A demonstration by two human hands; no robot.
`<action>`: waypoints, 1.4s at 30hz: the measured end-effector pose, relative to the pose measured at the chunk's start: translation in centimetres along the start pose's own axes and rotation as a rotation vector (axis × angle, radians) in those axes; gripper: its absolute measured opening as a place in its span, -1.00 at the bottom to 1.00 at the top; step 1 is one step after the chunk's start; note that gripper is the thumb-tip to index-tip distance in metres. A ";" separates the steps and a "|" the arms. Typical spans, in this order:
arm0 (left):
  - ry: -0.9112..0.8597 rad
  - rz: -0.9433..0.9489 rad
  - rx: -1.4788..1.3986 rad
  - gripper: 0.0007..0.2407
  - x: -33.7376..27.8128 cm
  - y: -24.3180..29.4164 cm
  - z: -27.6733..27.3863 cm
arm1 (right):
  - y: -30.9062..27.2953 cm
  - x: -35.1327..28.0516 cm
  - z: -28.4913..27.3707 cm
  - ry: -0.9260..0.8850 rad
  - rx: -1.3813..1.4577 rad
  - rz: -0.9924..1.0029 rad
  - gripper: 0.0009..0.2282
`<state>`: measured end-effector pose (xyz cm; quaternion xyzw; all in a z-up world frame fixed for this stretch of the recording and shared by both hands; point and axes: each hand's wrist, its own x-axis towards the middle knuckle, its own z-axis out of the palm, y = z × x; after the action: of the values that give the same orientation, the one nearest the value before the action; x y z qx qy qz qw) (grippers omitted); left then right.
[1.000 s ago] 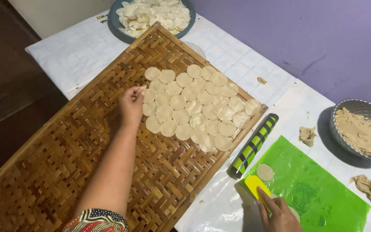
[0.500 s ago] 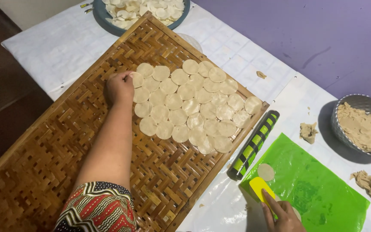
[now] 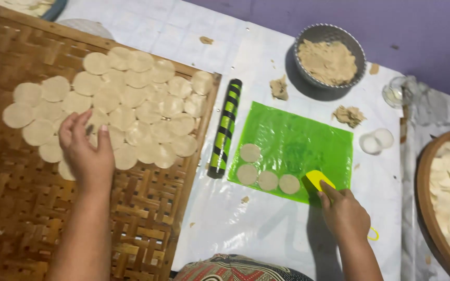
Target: Rolling out dough and cutting small rounds for crackers, then placing them on a tray.
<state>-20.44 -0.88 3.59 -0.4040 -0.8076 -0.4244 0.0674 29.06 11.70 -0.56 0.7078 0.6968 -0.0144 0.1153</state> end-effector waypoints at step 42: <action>-0.756 -0.957 -1.120 -0.87 -17.9 9.9 12.5 | -5.2 -6.5 -0.4 0.389 0.219 -0.768 -0.67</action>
<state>1.36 0.79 -6.12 -0.1058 -0.5295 -0.5823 -0.6077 23.62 5.45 0.29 0.3949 0.9124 0.0036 -0.1073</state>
